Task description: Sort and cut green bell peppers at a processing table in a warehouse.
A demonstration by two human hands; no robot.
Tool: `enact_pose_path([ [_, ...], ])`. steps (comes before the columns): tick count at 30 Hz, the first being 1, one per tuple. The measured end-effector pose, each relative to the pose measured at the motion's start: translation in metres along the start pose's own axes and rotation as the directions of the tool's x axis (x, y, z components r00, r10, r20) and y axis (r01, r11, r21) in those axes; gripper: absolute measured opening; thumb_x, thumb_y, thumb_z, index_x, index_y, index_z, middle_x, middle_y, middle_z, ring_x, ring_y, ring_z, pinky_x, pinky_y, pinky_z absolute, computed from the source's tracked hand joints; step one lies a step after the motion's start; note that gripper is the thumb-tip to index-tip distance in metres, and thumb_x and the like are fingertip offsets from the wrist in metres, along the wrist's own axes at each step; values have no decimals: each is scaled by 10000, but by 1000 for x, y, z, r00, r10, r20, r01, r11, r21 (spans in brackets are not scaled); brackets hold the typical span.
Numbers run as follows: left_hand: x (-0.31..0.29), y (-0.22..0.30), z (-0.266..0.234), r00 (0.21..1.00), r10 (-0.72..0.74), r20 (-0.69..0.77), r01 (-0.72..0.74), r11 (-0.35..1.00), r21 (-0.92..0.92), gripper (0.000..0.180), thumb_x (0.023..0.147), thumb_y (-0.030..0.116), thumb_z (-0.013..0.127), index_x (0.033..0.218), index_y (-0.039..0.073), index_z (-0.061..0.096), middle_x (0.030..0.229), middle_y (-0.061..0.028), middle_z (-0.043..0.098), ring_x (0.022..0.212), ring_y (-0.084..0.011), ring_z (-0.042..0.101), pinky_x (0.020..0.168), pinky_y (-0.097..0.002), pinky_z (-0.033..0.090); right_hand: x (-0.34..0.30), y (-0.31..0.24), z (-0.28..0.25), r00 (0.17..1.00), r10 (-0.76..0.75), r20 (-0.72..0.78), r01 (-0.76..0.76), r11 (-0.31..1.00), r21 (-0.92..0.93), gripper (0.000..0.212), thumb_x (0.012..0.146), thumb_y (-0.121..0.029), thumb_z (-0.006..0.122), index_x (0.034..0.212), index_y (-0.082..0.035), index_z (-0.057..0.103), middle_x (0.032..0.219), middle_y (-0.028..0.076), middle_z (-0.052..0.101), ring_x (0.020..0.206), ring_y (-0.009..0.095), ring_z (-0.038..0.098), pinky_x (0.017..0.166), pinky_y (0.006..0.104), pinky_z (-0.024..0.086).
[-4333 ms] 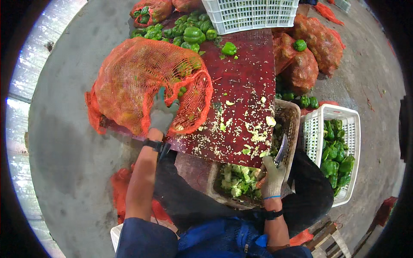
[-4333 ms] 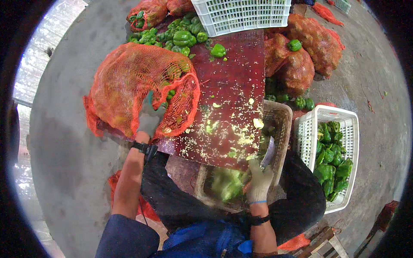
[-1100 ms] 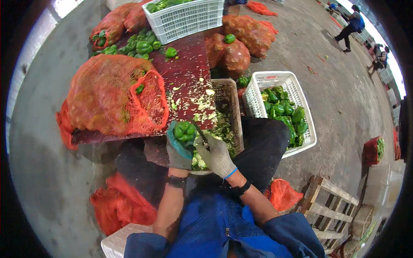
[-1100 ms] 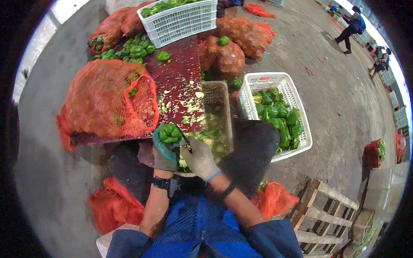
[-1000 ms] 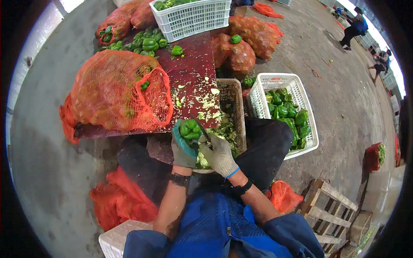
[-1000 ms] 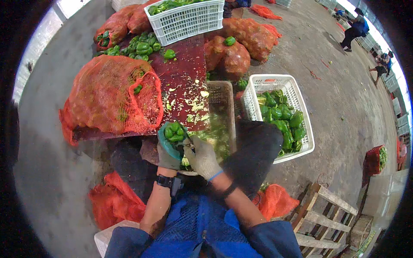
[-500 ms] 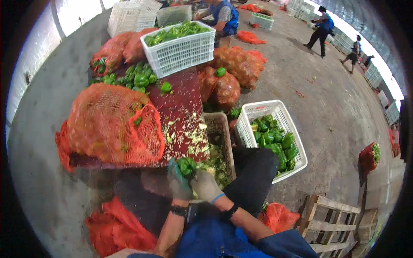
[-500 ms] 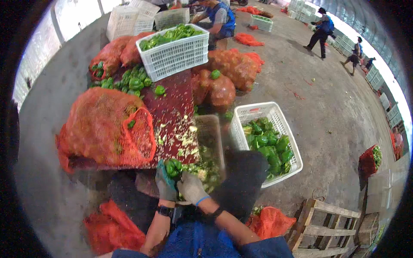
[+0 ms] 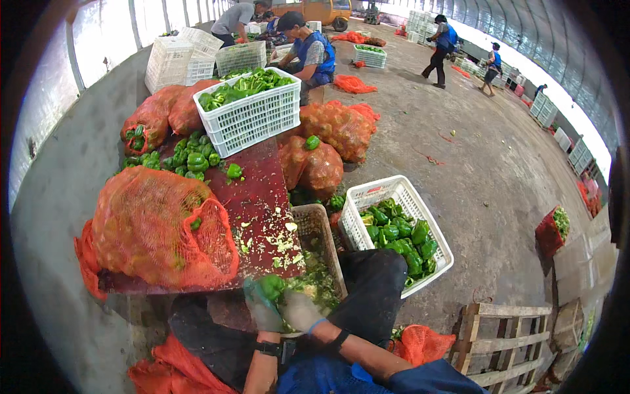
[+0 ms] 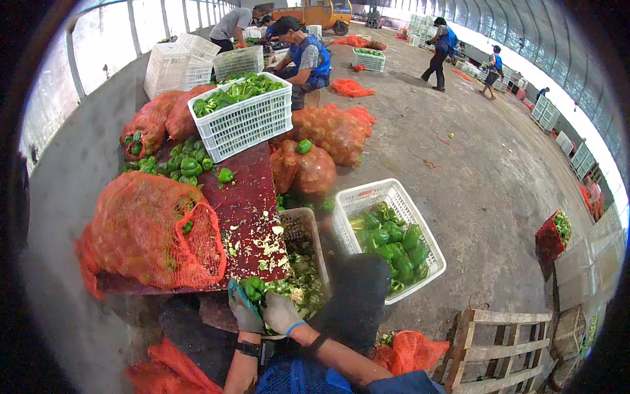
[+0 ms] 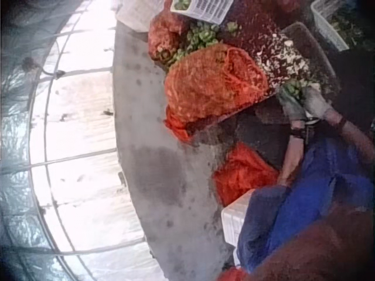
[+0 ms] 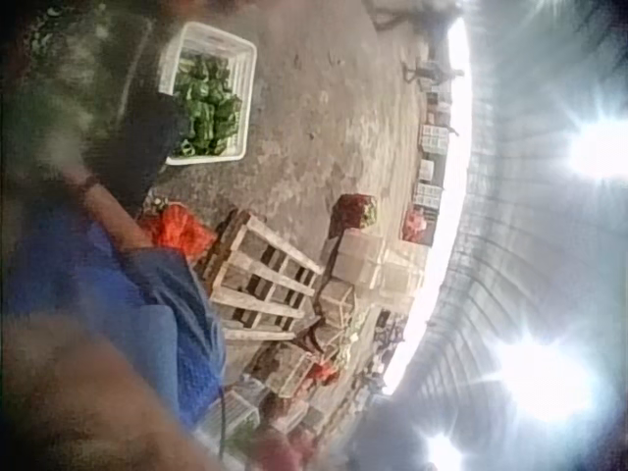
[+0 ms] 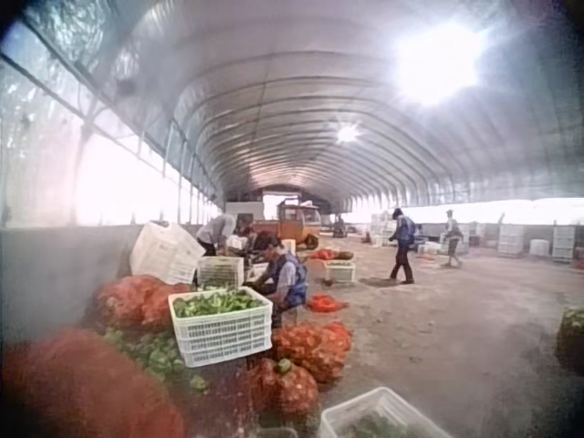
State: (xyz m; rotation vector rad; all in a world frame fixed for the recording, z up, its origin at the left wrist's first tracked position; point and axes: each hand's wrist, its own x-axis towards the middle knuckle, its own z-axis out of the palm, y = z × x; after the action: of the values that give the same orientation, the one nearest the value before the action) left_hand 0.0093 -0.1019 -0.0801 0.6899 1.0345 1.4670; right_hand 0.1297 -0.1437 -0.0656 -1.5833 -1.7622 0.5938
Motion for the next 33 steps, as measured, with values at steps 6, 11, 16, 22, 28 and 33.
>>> enact_pose_path([
  [6,-12,29,23,970,186,154,-230,909,349,652,1129,348,572,1647,24,345,1534,-134,513,1356,-257,538,1152,-399,450,8,-2,4,990,118,-79,-108,987,117,281,928,-193,701,1095,25,642,900,288,701,865,506,677,758,554,547],
  [11,-2,32,24,978,133,161,-178,934,309,615,1060,198,689,1572,-36,440,1417,-137,607,1262,-233,588,1098,-369,492,11,-4,-2,989,63,-137,-56,997,56,226,928,-162,680,1071,-2,611,878,294,681,865,509,672,719,566,524],
  [16,-3,51,33,989,35,145,-67,972,224,554,1024,156,724,1498,-35,509,1294,-89,673,1144,-183,641,1018,-341,531,15,-26,-19,986,141,-93,-141,990,9,175,922,-134,652,1035,-11,601,861,288,676,852,513,669,715,572,524],
  [22,-3,42,27,996,16,84,-43,940,337,416,970,140,781,1330,-18,646,1182,-62,722,1043,-164,675,938,-321,557,18,4,6,993,114,-26,-114,993,-22,318,925,-138,643,1170,62,616,890,247,693,826,456,667,744,538,543],
  [28,-1,58,50,986,13,166,-33,992,119,335,1003,135,727,1300,-14,683,1173,-57,744,1043,-157,679,912,-322,548,32,-26,-32,982,182,-60,-183,983,-21,427,944,-172,650,1316,22,568,925,276,714,860,489,697,750,588,540],
  [33,9,58,38,983,-60,175,21,977,214,324,1031,176,687,1301,-2,698,1173,-69,753,1032,-137,678,899,-319,544,37,-12,-31,996,90,3,-90,996,-24,745,920,-162,668,1580,36,385,936,294,720,833,493,704,728,566,554],
])
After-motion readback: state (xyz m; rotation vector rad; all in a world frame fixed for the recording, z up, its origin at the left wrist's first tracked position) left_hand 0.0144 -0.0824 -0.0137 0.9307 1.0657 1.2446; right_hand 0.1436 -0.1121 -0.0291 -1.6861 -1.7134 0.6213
